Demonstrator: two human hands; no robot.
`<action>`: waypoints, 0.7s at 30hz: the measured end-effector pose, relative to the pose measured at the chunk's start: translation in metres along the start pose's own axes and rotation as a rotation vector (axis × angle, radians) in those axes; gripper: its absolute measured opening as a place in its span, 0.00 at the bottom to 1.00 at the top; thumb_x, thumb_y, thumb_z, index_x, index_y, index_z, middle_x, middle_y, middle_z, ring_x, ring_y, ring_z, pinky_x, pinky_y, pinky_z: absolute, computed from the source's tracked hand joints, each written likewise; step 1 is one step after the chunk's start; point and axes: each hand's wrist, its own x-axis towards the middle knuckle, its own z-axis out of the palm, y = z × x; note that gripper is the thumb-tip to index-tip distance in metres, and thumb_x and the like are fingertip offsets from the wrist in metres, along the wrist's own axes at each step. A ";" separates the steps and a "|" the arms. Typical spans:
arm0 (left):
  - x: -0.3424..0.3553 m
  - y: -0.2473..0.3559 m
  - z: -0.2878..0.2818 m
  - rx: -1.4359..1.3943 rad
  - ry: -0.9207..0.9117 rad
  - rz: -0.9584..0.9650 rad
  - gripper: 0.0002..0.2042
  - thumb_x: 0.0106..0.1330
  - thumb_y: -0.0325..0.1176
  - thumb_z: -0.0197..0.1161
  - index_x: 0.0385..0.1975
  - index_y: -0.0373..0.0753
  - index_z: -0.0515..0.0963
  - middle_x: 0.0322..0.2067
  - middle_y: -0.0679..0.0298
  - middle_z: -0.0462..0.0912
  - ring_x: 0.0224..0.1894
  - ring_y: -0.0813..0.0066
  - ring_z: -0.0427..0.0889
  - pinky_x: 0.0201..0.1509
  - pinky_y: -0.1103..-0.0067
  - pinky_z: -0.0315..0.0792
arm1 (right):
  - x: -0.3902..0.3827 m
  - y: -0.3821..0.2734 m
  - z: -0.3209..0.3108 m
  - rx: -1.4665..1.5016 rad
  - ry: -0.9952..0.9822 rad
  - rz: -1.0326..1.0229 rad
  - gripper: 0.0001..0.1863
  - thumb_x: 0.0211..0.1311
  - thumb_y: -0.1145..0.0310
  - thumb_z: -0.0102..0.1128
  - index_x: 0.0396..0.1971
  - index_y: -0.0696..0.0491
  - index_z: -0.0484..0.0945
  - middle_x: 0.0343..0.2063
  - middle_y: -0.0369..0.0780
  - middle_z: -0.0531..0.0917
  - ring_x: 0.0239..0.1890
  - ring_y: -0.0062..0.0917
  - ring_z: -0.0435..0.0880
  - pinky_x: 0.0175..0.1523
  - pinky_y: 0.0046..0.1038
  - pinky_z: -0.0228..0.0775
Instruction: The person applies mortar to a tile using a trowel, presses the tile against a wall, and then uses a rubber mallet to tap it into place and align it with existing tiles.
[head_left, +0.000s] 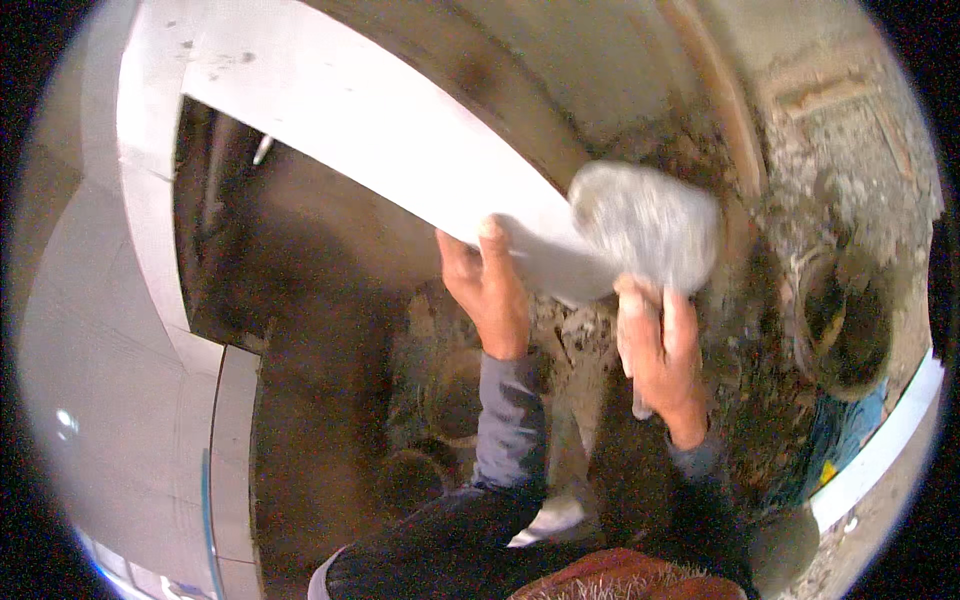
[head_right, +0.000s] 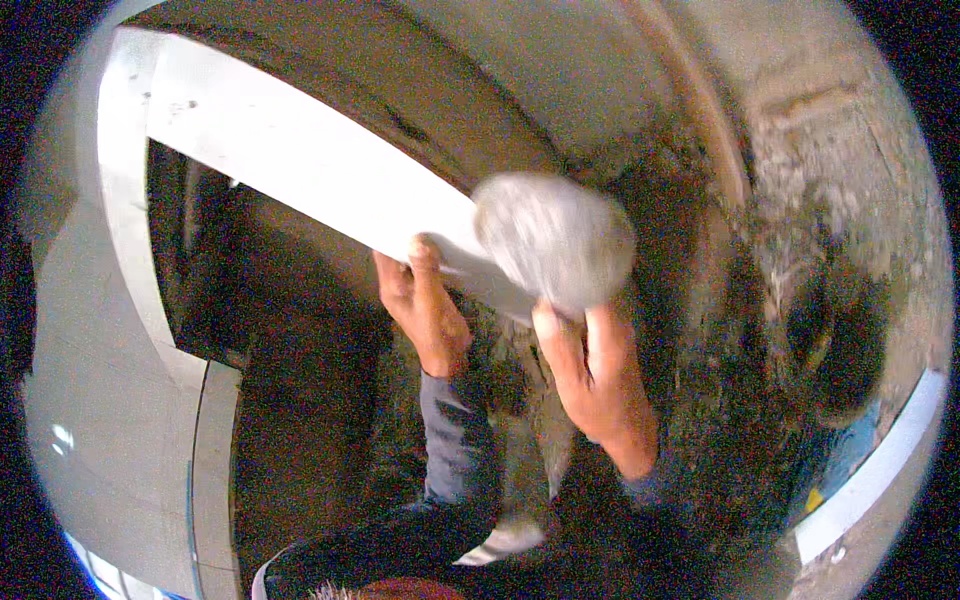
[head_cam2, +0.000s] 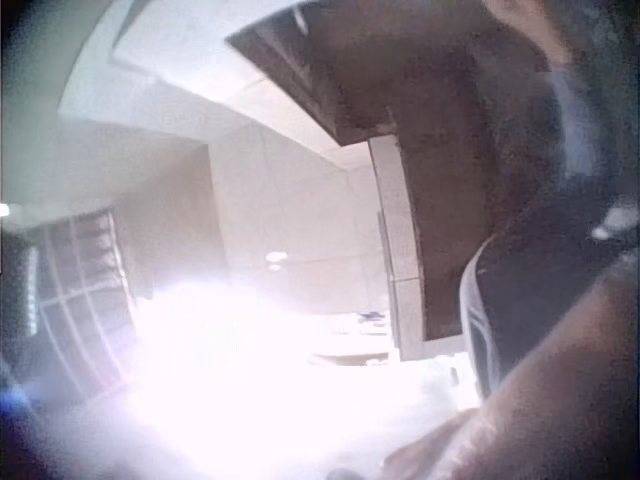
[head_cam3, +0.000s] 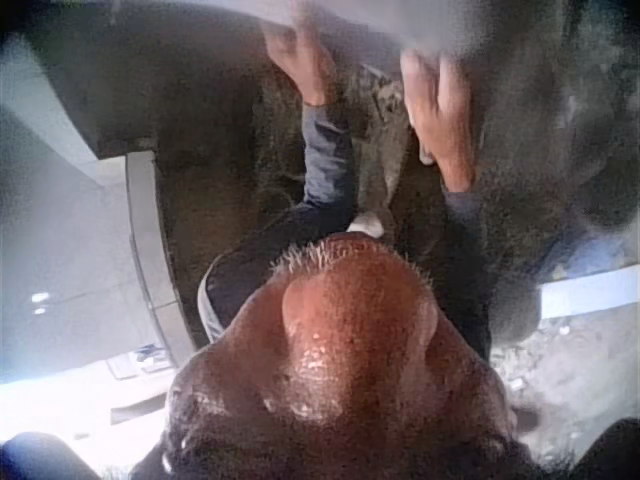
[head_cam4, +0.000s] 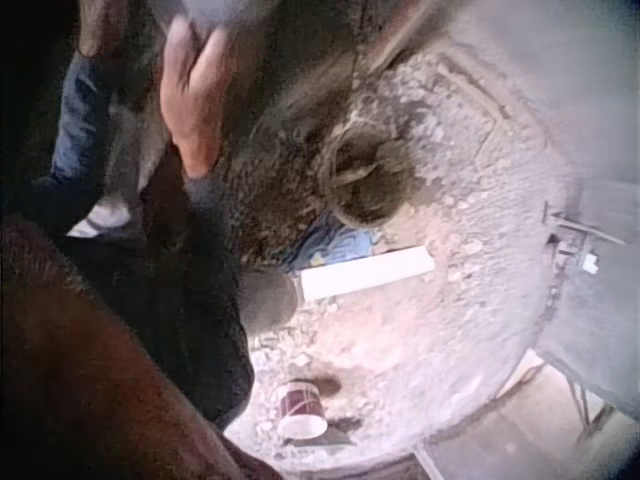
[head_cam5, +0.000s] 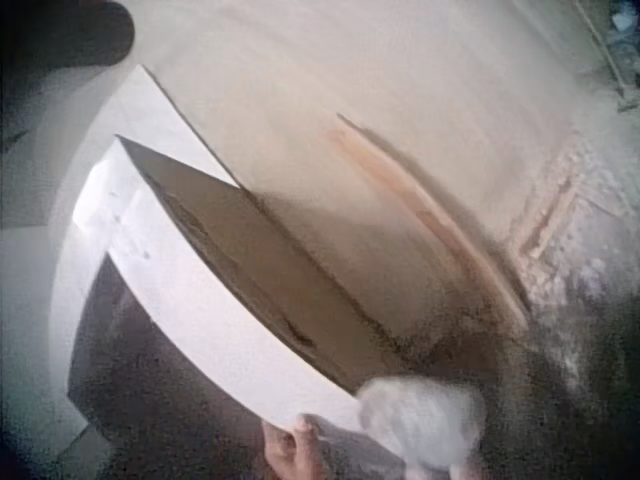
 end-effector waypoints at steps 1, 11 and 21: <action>0.002 -0.001 -0.006 0.018 0.021 0.035 0.16 0.74 0.38 0.59 0.53 0.34 0.72 0.39 0.68 0.76 0.40 0.81 0.71 0.44 0.81 0.67 | -0.007 0.005 0.004 -0.003 -0.010 -0.041 0.11 0.75 0.68 0.50 0.51 0.58 0.73 0.27 0.33 0.76 0.17 0.12 0.67 0.20 0.20 0.59; 0.001 0.010 -0.001 -0.062 -0.042 -0.069 0.20 0.73 0.36 0.61 0.58 0.31 0.71 0.49 0.60 0.78 0.51 0.73 0.74 0.57 0.75 0.68 | -0.020 -0.052 -0.026 0.478 0.249 -0.273 0.13 0.72 0.56 0.52 0.37 0.50 0.73 0.20 0.33 0.68 0.18 0.20 0.67 0.24 0.23 0.64; 0.001 0.015 -0.006 -0.080 0.006 -0.110 0.27 0.71 0.39 0.63 0.65 0.31 0.67 0.56 0.52 0.80 0.58 0.67 0.77 0.62 0.70 0.69 | 0.004 -0.124 -0.016 -0.037 0.528 -0.899 0.17 0.72 0.46 0.44 0.41 0.44 0.73 0.39 0.44 0.75 0.45 0.46 0.77 0.54 0.54 0.71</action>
